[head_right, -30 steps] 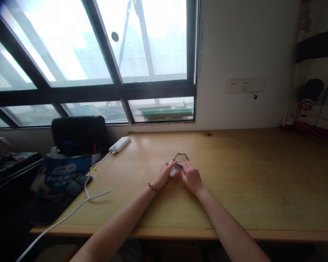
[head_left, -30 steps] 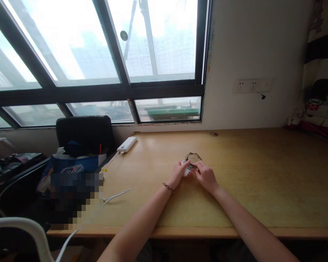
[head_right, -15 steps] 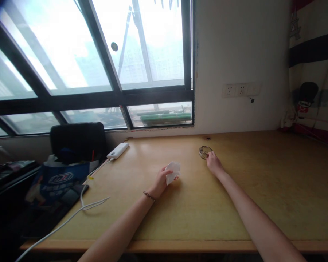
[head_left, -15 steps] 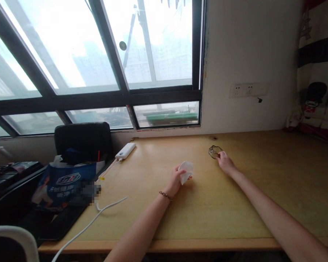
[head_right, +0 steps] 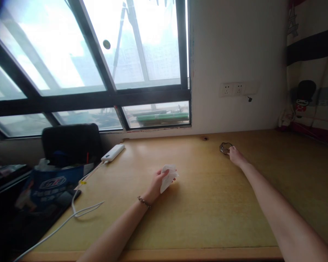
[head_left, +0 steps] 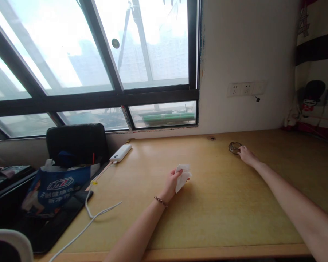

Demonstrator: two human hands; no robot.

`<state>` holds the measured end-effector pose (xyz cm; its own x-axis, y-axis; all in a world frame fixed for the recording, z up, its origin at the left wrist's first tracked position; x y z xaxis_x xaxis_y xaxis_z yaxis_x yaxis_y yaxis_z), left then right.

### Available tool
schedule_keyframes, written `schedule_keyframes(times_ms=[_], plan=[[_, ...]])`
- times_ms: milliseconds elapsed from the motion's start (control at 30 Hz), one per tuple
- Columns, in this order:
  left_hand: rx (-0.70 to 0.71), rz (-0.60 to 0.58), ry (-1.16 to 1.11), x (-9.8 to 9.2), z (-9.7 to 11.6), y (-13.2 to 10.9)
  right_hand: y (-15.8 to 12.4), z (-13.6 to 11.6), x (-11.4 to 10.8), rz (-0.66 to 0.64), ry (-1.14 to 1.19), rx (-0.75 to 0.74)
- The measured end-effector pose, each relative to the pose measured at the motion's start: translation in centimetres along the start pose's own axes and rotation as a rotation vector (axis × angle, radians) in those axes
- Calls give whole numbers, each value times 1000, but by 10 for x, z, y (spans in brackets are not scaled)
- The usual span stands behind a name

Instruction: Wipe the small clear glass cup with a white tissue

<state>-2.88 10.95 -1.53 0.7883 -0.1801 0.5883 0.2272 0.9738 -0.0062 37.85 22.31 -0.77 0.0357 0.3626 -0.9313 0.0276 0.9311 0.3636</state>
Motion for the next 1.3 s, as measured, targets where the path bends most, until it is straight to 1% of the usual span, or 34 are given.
schedule_keyframes(times_ms=[167,333,433,633,767,833,867,933,1000,1033,1067,1100,1133,1167,1233,1267,1300], plan=[[17,40,6,-3,2,0,1,-2,7,-21,22,-27],[14,1,-54,4,5,-3,0,-7,13,-28,46,-65],[10,-5,-85,7,6,-3,1,-4,18,-32,52,-57],[31,-2,-97,2,5,1,2,0,24,-55,34,-71],[67,36,-91,-4,7,3,-4,3,15,-77,15,-61],[73,61,-101,-6,7,3,-9,-2,0,-48,-21,-49],[74,74,-103,-7,7,3,-13,-7,-12,-6,-47,-37],[61,100,-93,-8,7,2,-21,-26,-42,151,-65,9],[26,114,-59,-10,4,2,-34,-62,-68,266,58,22],[12,117,-37,-10,2,1,-41,-85,-77,287,171,24],[5,116,-14,-10,1,1,-48,-110,-81,264,308,23],[6,111,6,-10,1,1,-57,-137,-81,206,470,26],[14,106,25,-9,2,1,-66,-166,-79,119,648,22],[21,100,43,-8,2,0,-76,-198,-76,26,808,-17],[21,77,70,-5,2,-1,-99,-257,-74,-130,1028,-101],[15,61,79,-2,1,-1,-109,-279,-74,-175,1100,-124],[12,44,86,0,1,-2,-117,-292,-73,-182,1137,-114]])
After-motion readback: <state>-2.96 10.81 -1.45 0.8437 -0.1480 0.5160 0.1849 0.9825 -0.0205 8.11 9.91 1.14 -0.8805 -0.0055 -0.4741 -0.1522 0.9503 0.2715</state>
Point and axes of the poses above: each hand's wrist, its own y-axis towards the middle knuckle, its own x-axis out of the palm, z = x × y, the point moved 9 cm from there along y, towards the middle knuckle, and after that the axes turned 14 degrees about -y, right-handed, at the moved point
